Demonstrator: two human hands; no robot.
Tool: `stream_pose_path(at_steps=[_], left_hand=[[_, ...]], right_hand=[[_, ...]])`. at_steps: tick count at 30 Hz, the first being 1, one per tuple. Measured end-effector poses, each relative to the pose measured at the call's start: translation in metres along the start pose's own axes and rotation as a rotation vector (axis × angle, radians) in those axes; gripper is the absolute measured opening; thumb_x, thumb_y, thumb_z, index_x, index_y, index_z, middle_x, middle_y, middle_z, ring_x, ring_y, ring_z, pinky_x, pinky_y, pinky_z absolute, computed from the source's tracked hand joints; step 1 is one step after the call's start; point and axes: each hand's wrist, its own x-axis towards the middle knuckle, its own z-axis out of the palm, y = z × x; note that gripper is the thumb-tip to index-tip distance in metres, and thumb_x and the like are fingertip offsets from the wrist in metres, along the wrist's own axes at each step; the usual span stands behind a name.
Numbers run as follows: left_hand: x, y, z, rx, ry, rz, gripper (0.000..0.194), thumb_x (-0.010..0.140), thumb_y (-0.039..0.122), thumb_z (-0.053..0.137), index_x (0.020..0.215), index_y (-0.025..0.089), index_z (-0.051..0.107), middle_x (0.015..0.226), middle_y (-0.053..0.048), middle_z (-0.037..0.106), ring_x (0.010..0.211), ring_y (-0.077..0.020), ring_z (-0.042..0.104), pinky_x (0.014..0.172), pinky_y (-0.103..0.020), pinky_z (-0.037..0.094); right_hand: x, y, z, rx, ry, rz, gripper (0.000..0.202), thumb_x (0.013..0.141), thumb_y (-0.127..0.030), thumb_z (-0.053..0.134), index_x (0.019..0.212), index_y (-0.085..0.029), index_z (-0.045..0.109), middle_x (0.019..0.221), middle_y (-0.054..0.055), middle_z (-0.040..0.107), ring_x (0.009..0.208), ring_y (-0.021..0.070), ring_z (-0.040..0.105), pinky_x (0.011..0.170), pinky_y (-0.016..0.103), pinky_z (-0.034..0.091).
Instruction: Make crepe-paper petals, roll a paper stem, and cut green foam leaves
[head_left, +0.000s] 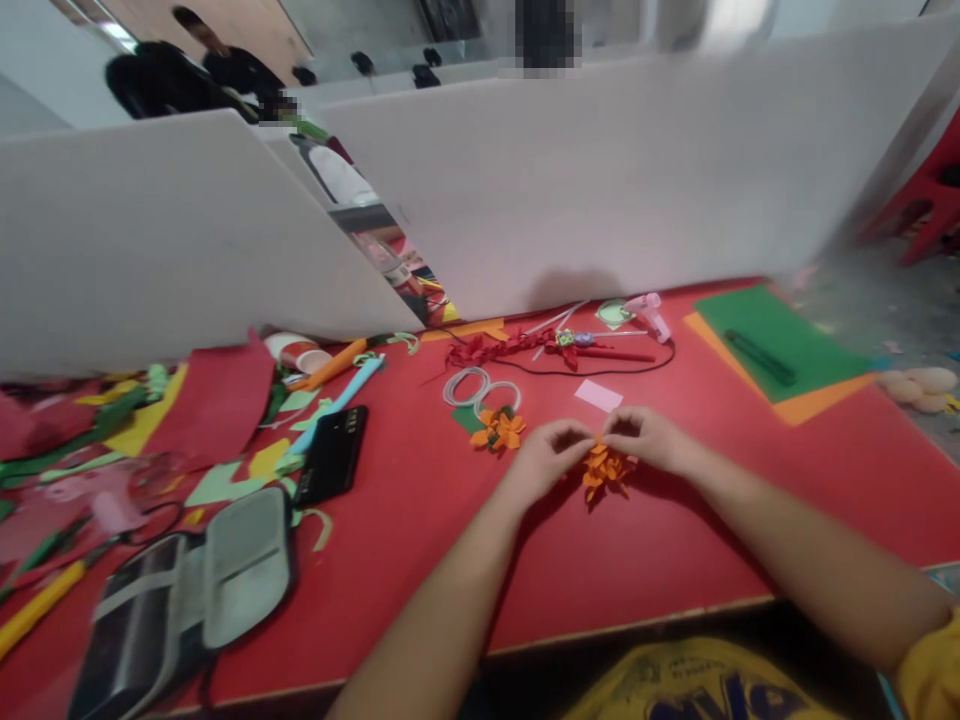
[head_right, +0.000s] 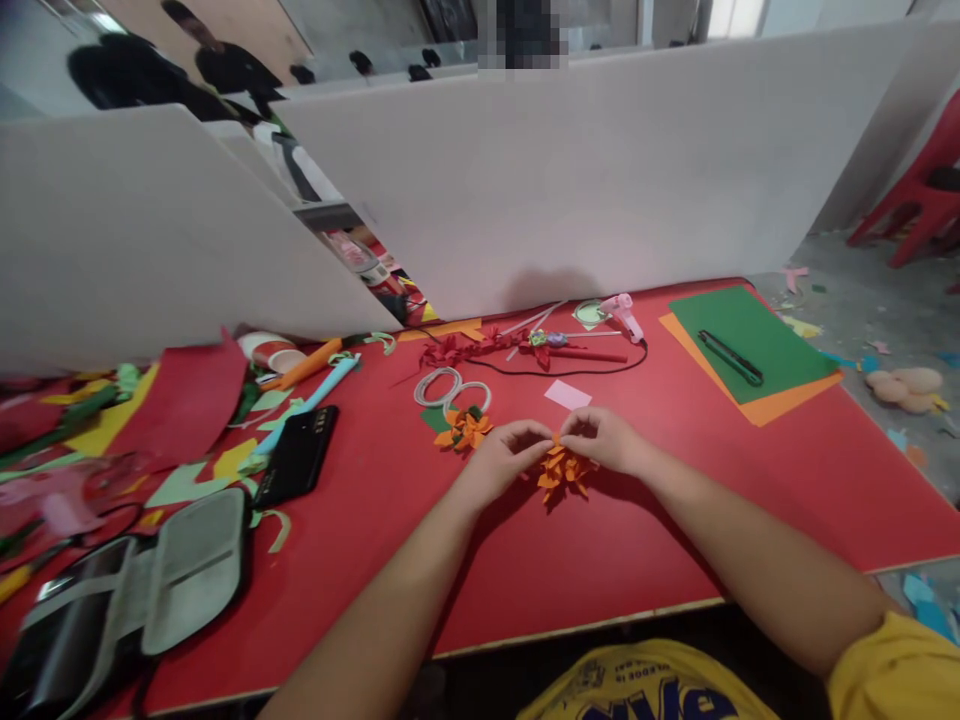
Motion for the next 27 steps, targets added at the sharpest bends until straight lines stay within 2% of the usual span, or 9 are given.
stream_pose_path(at_steps=[4, 9, 15, 20, 27], left_hand=[[-0.0010, -0.0006, -0.0017, 0.006, -0.068, -0.021, 0.035, 0.078, 0.047, 0.089, 0.090, 0.017, 0.077, 0.080, -0.005, 0.074, 0.069, -0.0152, 0.065, 0.063, -0.025, 0.050], [-0.0023, -0.0010, -0.0026, -0.025, -0.132, -0.063, 0.043, 0.077, 0.054, 0.090, 0.084, 0.016, 0.071, 0.075, -0.002, 0.068, 0.064, -0.0128, 0.060, 0.060, -0.024, 0.046], [-0.0035, -0.0002, -0.0021, 0.002, -0.190, -0.048, 0.046, 0.080, 0.058, 0.088, 0.086, 0.016, 0.069, 0.075, -0.001, 0.065, 0.065, -0.0122, 0.057, 0.061, -0.024, 0.043], [-0.0032, -0.0008, -0.0024, 0.003, -0.221, -0.055, 0.047, 0.081, 0.060, 0.086, 0.087, 0.017, 0.068, 0.075, 0.000, 0.063, 0.064, -0.0118, 0.056, 0.060, -0.024, 0.043], [-0.0032, -0.0042, -0.0037, 0.068, -0.176, -0.037, 0.045, 0.082, 0.059, 0.085, 0.084, 0.017, 0.068, 0.072, 0.000, 0.064, 0.061, -0.0113, 0.055, 0.058, -0.023, 0.042]], right_hand=[[-0.0037, -0.0079, -0.0022, 0.009, -0.063, 0.075, 0.036, 0.074, -0.045, 0.089, 0.086, -0.017, 0.070, 0.073, 0.000, 0.068, 0.064, 0.0129, 0.061, 0.057, 0.025, 0.049], [-0.0039, -0.0077, -0.0047, -0.003, -0.115, 0.074, 0.038, 0.072, -0.046, 0.091, 0.086, -0.017, 0.072, 0.074, 0.001, 0.070, 0.064, 0.0129, 0.063, 0.059, 0.026, 0.050], [-0.0012, -0.0036, -0.0094, 0.013, -0.198, 0.086, 0.042, 0.068, -0.047, 0.096, 0.086, -0.015, 0.074, 0.073, 0.003, 0.073, 0.063, 0.0129, 0.063, 0.060, 0.026, 0.049], [-0.0020, -0.0055, -0.0104, 0.025, -0.190, 0.104, 0.045, 0.064, -0.047, 0.099, 0.085, -0.014, 0.074, 0.070, 0.002, 0.072, 0.060, 0.0119, 0.061, 0.058, 0.025, 0.048], [-0.0019, -0.0067, -0.0080, 0.018, -0.145, 0.138, 0.044, 0.061, -0.043, 0.099, 0.082, -0.014, 0.073, 0.067, 0.002, 0.071, 0.058, 0.0120, 0.062, 0.055, 0.025, 0.049]])
